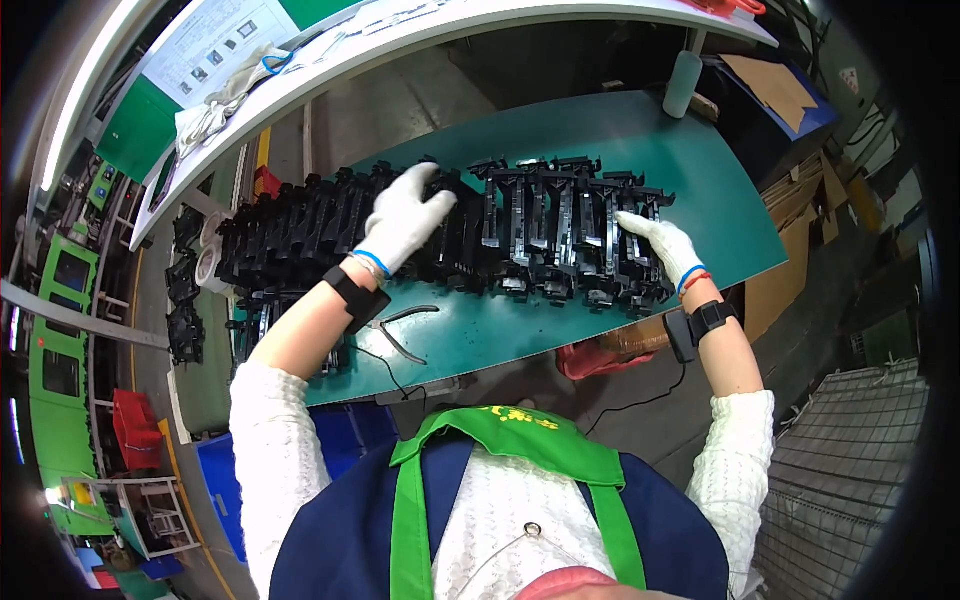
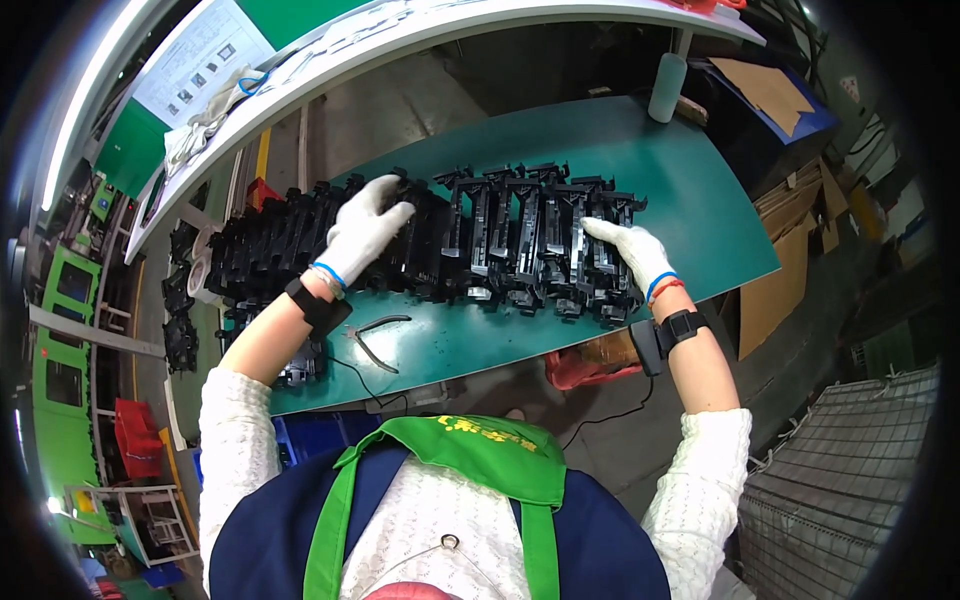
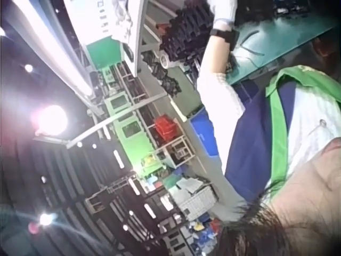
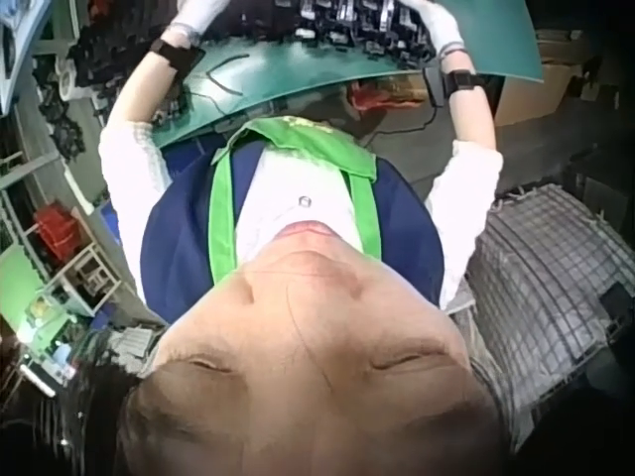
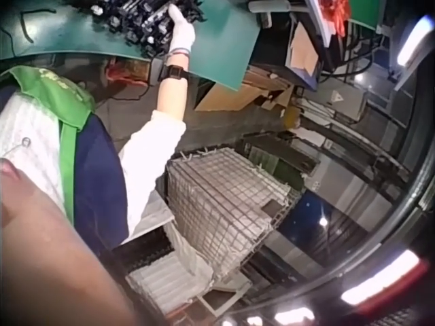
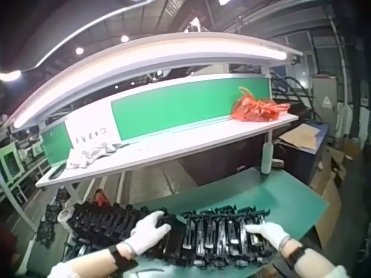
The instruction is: The person lifts a stack of black plastic frames from a large bin and carries them to a workbench. They use shears to trim excess plastic from each frame before placing them into a blue bin or onto a conveyor belt.
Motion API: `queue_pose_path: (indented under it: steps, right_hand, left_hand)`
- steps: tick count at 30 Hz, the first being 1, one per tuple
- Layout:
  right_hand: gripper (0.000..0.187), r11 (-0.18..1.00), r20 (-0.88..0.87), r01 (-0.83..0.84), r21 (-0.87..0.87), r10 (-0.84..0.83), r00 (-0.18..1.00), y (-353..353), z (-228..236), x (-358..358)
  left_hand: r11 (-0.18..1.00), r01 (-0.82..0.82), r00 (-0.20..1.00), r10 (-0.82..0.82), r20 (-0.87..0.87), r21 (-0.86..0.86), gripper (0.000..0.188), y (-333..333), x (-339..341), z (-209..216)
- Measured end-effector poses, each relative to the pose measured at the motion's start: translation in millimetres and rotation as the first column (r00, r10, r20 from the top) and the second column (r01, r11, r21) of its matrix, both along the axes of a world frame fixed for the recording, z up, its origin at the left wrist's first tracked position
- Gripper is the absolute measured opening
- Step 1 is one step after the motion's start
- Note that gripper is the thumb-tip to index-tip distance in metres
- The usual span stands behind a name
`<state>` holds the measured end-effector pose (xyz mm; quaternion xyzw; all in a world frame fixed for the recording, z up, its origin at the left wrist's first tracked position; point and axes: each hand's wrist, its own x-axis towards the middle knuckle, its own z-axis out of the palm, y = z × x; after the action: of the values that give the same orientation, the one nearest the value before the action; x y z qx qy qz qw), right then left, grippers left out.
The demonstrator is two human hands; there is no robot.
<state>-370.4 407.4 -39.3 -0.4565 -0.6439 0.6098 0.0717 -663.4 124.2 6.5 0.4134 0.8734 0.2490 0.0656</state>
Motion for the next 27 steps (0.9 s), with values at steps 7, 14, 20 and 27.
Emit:
queue_pose_path:
  steps: [7, 14, 20, 27]
  right_hand:
    - [0.055, 0.998, -0.059, -0.063, -0.023, 0.062, 0.996, 13, -16, 10]
    - [0.054, 0.997, -0.116, -0.001, -0.078, -0.008, 0.993, 20, -27, 14]
    - [0.06, 0.998, -0.122, -0.002, -0.068, -0.007, 0.992, 19, -24, 12]
    - [0.063, 1.0, -0.086, 0.011, 0.007, -0.011, 0.996, 24, -31, 13]
  left_hand:
    - [0.97, 0.038, 0.997, -0.052, -0.054, -0.241, 0.064, -2, -46, -43]
    - [0.986, -0.05, 0.929, 0.106, 0.355, -0.161, 0.052, 16, 1, -58]
    - [0.974, -0.054, 0.952, -0.017, -0.306, -0.221, 0.043, 11, -11, -97]
    - [0.983, -0.129, 0.904, 0.172, 0.391, -0.134, 0.051, 26, 11, -55]
